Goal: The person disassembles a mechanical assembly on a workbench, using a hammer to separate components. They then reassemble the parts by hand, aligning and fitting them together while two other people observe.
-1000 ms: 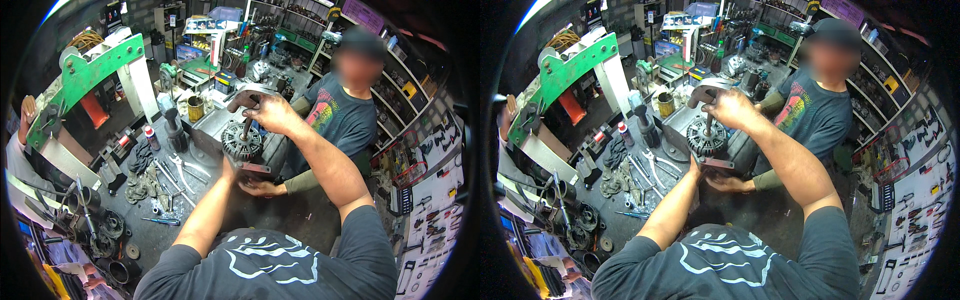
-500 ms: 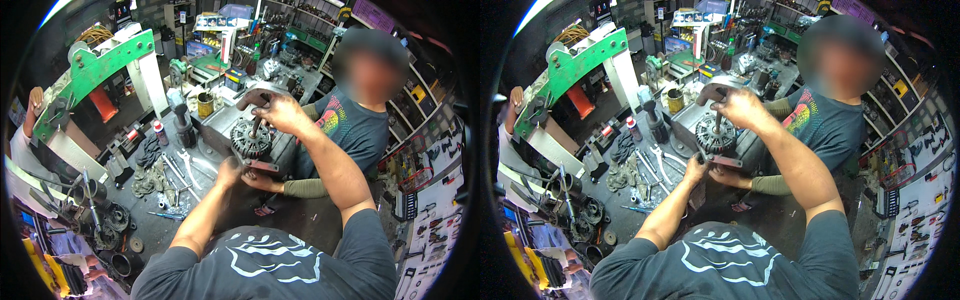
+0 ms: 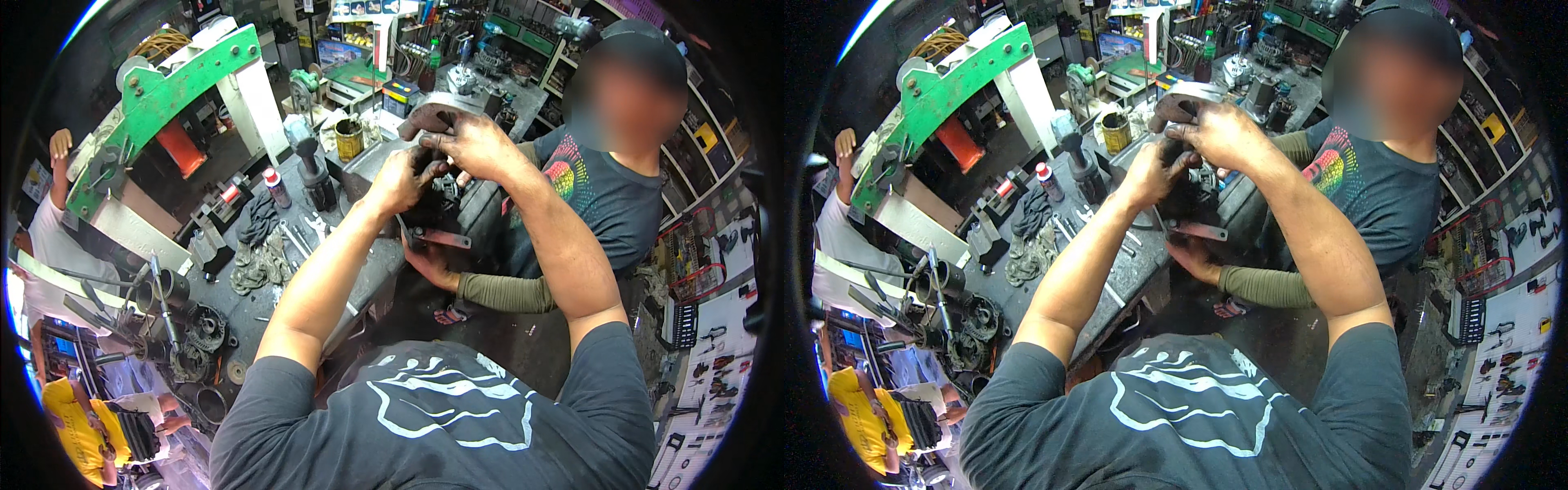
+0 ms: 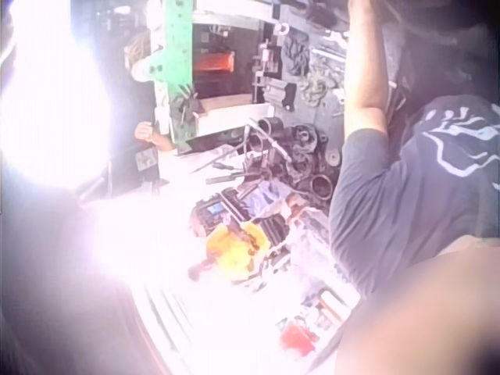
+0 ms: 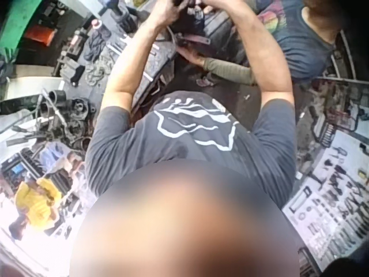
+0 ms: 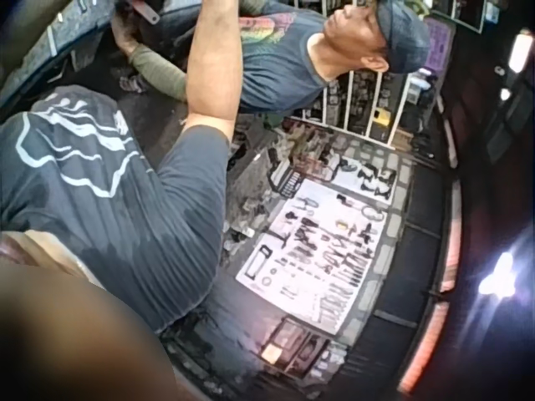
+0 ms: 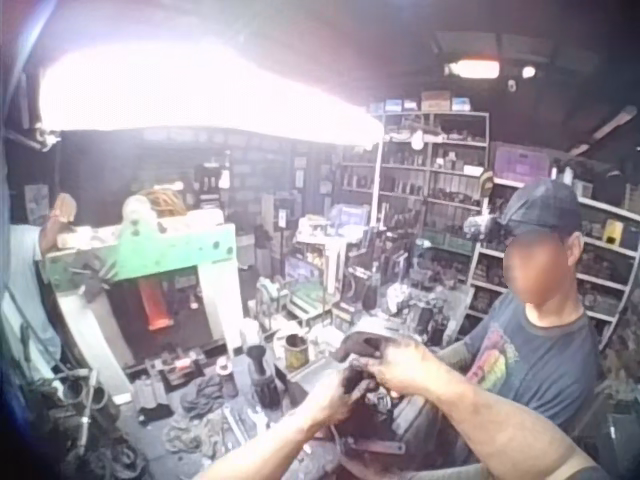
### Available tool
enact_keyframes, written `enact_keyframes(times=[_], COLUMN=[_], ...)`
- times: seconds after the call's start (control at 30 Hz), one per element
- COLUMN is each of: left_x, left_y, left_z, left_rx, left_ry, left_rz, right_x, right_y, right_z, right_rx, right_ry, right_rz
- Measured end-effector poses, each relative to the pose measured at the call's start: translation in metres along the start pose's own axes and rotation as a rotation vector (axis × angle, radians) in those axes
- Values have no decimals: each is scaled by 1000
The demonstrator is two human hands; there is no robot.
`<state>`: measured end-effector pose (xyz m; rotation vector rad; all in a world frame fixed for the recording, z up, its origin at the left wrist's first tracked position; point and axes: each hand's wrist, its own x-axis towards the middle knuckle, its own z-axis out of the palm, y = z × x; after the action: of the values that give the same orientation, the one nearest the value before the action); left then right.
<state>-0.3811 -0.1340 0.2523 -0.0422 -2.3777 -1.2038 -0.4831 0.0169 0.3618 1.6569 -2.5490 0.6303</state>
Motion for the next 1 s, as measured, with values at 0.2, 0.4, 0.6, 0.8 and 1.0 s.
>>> enact_keyframes(times=[0.2, 0.4, 0.6, 0.8, 1.0], left_x=[-2, 1, 1, -1, -1], left_y=[-11, -23, -24, -16, -18], left_z=[8, 10, 12, 10, 10], left_rx=[2, -58, -89, -56, -36], left_ry=[149, 103, 108, 123, 126], left_rz=[190, 164, 163, 168, 148], right_x=[-8, -13, -12, -11, -8], right_y=[-17, -34, -39, -21, -24], right_z=[-60, -77, -88, -58, -70], right_rx=[-423, -453, -636, -384, -433], right_ry=[9, 14, 65, 0, 130], right_rz=[-100, -19, -101, 39, -22])
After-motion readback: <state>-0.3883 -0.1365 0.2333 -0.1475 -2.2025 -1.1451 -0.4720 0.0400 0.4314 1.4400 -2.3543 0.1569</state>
